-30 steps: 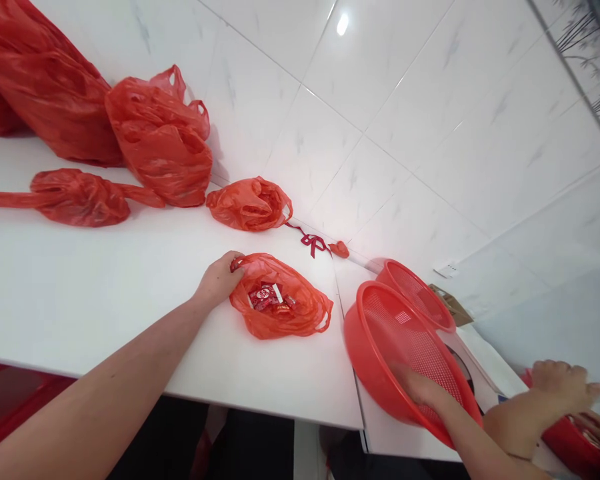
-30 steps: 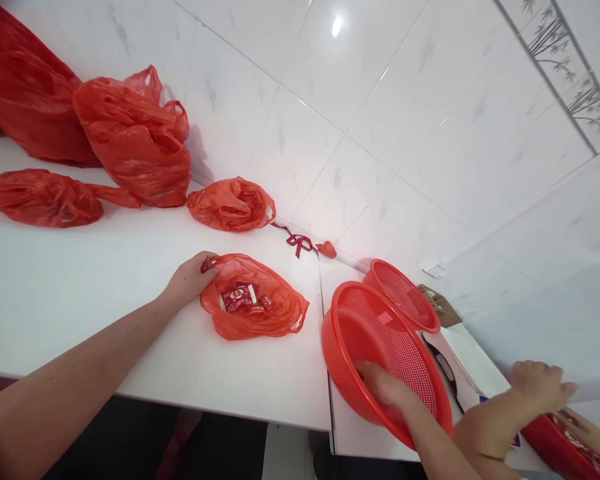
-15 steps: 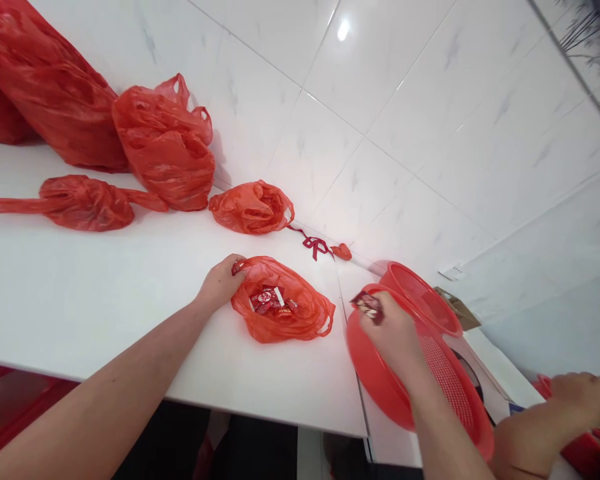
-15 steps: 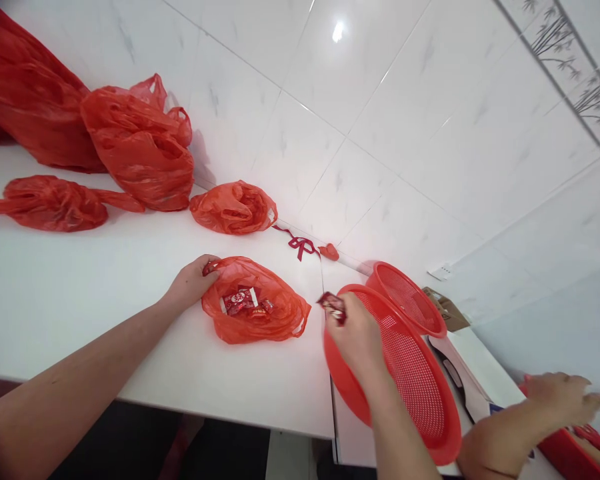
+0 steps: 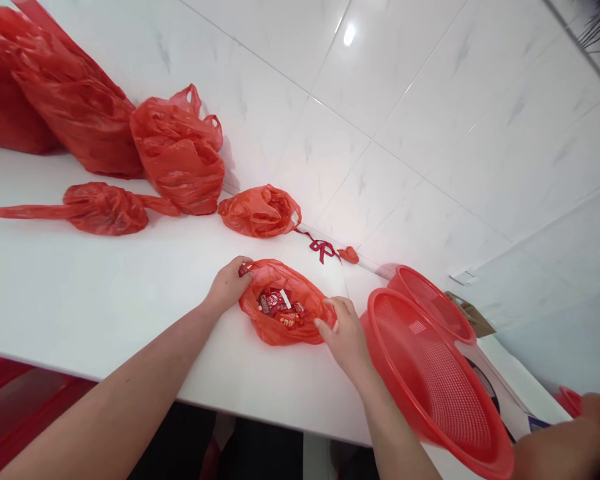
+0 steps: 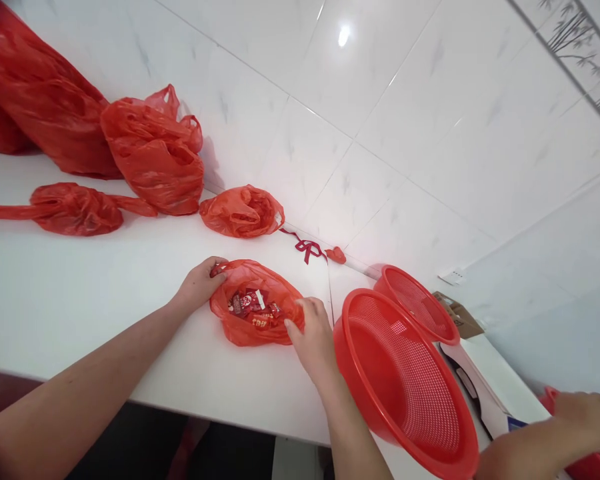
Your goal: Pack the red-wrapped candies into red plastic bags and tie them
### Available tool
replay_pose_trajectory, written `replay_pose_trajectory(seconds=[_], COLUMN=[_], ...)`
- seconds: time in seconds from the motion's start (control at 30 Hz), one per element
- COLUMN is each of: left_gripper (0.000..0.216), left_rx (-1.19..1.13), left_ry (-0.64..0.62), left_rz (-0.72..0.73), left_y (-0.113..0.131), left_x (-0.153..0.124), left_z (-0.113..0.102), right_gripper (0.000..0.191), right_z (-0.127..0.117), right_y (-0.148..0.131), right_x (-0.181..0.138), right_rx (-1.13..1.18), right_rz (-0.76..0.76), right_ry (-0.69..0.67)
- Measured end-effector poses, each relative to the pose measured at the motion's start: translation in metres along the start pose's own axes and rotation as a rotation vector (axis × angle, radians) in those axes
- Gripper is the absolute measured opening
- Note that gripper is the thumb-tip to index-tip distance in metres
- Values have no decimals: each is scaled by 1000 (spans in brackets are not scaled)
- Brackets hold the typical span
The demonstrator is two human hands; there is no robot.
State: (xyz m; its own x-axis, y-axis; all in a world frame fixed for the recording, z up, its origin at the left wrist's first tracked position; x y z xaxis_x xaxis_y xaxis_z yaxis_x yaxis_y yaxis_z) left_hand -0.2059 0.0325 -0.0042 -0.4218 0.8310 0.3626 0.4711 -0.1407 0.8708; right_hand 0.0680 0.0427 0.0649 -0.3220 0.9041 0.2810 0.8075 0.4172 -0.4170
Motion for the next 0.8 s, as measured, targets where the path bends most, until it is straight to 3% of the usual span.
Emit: replay_pose_trajectory(seconds=[0.17,0.3,0.37,0.47,0.57,0.8], left_gripper=[30,31,31,32,33,35], left_rx=[-7,20,26,31,42,80], left_ry=[-28,-31,-31,-37,-35,-40], left_rz=[-1,8,8,2,-2,-4], left_y=[1,1,1,2,4,6], left_x=[0,0,-1,-1,-1,-1], left_z=[1,1,1,1,1,1], right_gripper=[27,24,30,37,39,42], right_z=[-12,-51,-69,-74,-57,-27], right_y=[17,31,46,71,83,80], right_x=[-56,-93,-106,-122,-142,-169], right_rx=[-179,-338,-419,-535,-567,-582], right_rz=[-81,-95,-34,40,34,25], right_ry=[249,585,681,559,394,321])
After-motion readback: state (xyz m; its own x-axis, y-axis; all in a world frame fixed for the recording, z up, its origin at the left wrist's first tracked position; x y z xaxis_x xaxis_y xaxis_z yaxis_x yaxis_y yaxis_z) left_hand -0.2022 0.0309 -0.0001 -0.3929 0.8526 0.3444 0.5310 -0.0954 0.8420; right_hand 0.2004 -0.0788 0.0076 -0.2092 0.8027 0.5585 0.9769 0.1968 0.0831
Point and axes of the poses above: each hand's wrist, its own x-axis towards the middle knuckle, its own z-axis out of the palm, y = z × x, the point moved 4 cm from there along x, towards the middle knuckle, and after that the axes turned 12 degrees about z, right-handed, at the moved point
